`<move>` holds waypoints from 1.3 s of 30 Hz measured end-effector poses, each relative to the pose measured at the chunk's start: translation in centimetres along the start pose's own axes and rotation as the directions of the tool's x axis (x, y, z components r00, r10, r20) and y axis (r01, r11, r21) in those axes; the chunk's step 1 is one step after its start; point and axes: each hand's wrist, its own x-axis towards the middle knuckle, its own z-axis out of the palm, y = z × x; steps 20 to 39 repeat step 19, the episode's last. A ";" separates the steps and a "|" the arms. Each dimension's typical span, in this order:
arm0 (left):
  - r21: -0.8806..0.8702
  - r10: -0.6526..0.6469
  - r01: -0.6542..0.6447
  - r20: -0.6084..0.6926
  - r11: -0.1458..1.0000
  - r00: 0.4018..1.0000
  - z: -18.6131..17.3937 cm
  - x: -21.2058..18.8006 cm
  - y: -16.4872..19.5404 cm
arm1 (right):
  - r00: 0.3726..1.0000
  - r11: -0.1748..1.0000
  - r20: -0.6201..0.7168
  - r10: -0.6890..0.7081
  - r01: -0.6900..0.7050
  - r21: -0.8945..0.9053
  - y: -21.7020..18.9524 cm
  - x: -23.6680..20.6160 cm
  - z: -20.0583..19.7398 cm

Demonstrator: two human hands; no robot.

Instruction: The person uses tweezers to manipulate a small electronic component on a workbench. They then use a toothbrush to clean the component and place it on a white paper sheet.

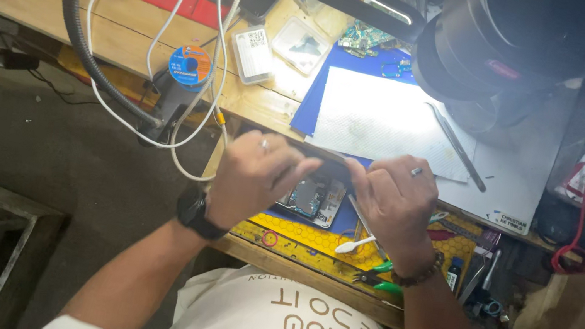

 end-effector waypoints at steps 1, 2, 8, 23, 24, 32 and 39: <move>-0.012 0.023 -0.023 0.009 1.000 1.000 -0.1 -0.9 0.3 | 1.000 1.000 0.011 0.016 -0.016 -0.003 0.0 -0.2 -0.3; -0.023 0.049 -0.048 0.018 0.999 0.999 -0.2 -1.6 0.3 | 0.999 0.999 0.020 0.032 -0.032 -0.007 0.1 -0.3 -0.5; -0.005 -0.002 0.002 0.030 1.000 1.000 -1.0 -5.1 0.0 | 0.980 0.986 0.110 0.163 -0.157 -0.061 0.3 -3.7 -4.4; 0.008 0.080 -0.081 0.084 0.997 0.993 -0.5 -5.4 -0.6 | 0.792 0.783 -0.108 0.600 -0.610 -0.124 7.5 -18.0 -19.1; 0.008 0.080 -0.081 0.084 0.997 0.993 -0.5 -5.4 -0.6 | 0.792 0.783 -0.108 0.600 -0.610 -0.124 7.5 -18.0 -19.1; 0.008 0.080 -0.081 0.084 0.997 0.993 -0.5 -5.4 -0.6 | 0.792 0.783 -0.108 0.600 -0.610 -0.124 7.5 -18.0 -19.1; 0.008 0.080 -0.081 0.084 0.997 0.993 -0.5 -5.4 -0.6 | 0.792 0.783 -0.108 0.600 -0.610 -0.124 7.5 -18.0 -19.1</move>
